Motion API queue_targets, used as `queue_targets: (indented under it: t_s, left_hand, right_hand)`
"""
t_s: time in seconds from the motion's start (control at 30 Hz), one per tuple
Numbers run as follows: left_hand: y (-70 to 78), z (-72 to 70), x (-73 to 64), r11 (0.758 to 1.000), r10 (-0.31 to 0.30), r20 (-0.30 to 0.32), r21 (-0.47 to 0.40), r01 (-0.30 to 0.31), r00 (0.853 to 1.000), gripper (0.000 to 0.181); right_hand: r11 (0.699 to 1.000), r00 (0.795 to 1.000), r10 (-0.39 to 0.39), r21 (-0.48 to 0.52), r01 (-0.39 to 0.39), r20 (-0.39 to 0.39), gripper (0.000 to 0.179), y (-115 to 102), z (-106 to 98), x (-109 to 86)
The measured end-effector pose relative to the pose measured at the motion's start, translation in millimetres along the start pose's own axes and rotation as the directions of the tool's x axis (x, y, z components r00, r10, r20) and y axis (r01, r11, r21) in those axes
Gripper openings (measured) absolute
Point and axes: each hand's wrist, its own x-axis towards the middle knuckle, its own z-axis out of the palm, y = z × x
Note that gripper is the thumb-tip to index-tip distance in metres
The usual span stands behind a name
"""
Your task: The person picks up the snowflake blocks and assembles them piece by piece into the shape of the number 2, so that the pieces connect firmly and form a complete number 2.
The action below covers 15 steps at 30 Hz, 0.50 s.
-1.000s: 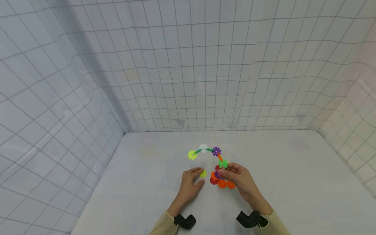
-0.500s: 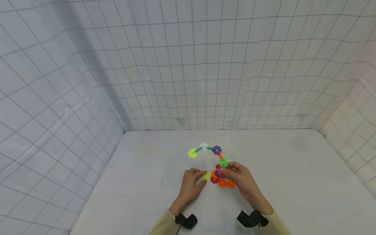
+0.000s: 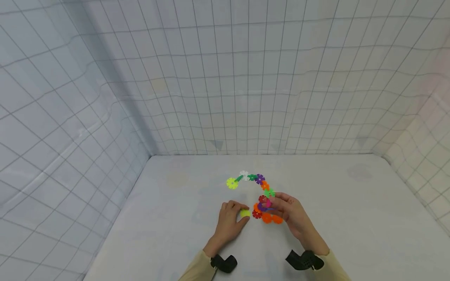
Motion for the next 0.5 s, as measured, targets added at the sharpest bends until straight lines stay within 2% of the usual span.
queue_targets:
  t_s: [0.1, 0.2, 0.5]
  left_hand:
    - [2.1, -1.7, 0.9, 1.000, -0.006, 0.003, -0.019, 0.006, 1.000, 0.018]
    - [2.9, -2.2, 0.5, 0.999, -0.011, 0.006, -0.037, 0.011, 1.000, 0.016]
    - [2.4, -5.2, -0.3, 0.994, -0.022, 0.017, -0.105, 0.023, 1.000, 0.020]
  right_hand:
    - [1.000, 1.000, 0.016, 0.020, -0.016, -0.016, 0.029, -2.5, 0.1, 0.4]
    - [0.998, 1.000, 0.023, 0.055, -0.023, -0.011, 0.022, -2.5, -1.2, 0.8]
    - [0.991, 0.996, -0.004, 0.135, -0.009, 0.091, 0.011, -1.4, -5.2, -0.1]
